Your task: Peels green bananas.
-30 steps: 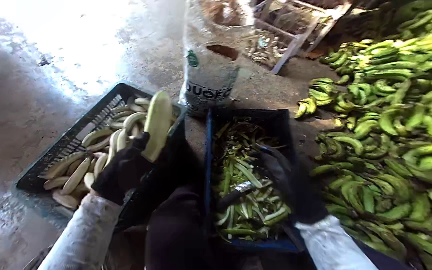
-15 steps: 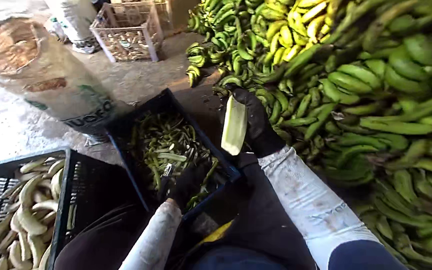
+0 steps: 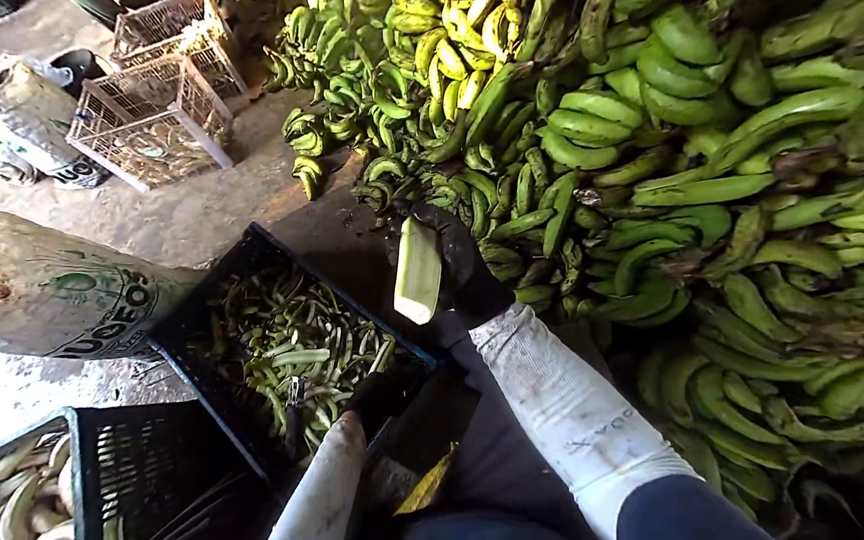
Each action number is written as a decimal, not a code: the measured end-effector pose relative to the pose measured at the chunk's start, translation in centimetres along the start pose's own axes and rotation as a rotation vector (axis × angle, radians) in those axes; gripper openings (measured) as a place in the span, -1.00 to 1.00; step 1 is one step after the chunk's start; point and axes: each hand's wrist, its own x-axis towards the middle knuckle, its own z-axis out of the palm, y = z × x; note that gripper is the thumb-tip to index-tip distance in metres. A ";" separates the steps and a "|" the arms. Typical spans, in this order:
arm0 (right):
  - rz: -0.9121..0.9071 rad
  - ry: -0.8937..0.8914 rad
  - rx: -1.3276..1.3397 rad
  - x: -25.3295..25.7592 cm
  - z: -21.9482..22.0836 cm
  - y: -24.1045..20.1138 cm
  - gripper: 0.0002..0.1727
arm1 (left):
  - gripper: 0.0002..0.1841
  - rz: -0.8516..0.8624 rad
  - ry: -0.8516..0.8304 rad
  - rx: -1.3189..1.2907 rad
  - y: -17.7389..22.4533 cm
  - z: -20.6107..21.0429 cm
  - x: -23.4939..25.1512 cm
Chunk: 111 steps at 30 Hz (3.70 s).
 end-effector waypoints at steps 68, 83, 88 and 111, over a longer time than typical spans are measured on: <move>0.110 -0.015 -0.682 -8.5 5.0 9.6 -0.60 | -0.53 0.202 0.791 -0.048 -1.3 -4.8 -13.7; 0.346 -0.033 -0.942 -9.6 3.5 10.0 -0.23 | -0.40 0.109 0.725 -0.446 -4.3 -7.8 -8.9; 0.122 0.078 -0.681 -6.0 1.4 7.0 -0.37 | -0.49 0.155 0.429 -0.229 -0.6 -2.4 -6.6; 0.025 -0.295 0.057 -4.8 -0.2 6.0 -0.48 | -0.38 0.121 0.119 0.135 2.2 0.8 -6.6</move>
